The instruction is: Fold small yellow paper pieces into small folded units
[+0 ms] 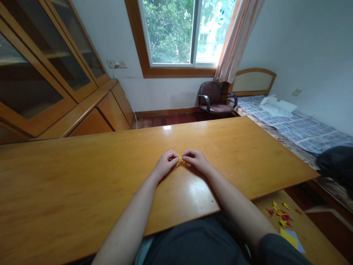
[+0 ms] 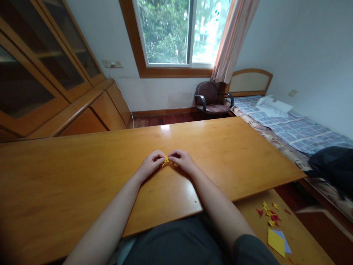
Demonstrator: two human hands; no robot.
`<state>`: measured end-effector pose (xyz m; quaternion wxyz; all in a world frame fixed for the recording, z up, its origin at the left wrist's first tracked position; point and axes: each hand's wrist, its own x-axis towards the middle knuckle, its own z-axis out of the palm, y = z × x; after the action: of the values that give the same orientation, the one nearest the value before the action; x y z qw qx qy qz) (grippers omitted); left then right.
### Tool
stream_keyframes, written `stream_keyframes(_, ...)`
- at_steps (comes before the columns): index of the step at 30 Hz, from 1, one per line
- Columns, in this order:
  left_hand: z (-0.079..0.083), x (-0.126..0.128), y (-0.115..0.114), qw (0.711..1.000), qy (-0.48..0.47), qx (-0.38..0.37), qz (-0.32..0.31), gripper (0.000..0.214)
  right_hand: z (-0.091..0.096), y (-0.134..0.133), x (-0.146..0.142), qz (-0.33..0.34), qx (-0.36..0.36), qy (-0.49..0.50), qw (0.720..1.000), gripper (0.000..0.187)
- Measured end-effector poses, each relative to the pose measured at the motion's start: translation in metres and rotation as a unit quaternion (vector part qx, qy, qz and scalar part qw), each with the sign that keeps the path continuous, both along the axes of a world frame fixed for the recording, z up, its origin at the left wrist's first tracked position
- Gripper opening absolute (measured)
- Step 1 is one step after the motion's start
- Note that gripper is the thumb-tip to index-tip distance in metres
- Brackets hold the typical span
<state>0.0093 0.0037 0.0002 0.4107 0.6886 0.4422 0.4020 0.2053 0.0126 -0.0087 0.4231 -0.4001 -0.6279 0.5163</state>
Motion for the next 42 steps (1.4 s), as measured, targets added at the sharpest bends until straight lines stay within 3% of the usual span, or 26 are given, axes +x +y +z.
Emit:
stream_keyframes(16, -0.0048, 0.0024, -0.0014, 0.985, -0.123, -0.119, 0.011, 0.024, -0.0022, 0.0001, 0.0, -0.003, -0.008, 0.01, 1.0, 0.021)
stream_keyframes(42, -0.0064, 0.0029, -0.0008, 0.988, -0.111, -0.092, 0.05, 0.029, -0.0063, 0.0023, -0.0018, -0.033, 0.024, -0.024, 0.999, 0.02)
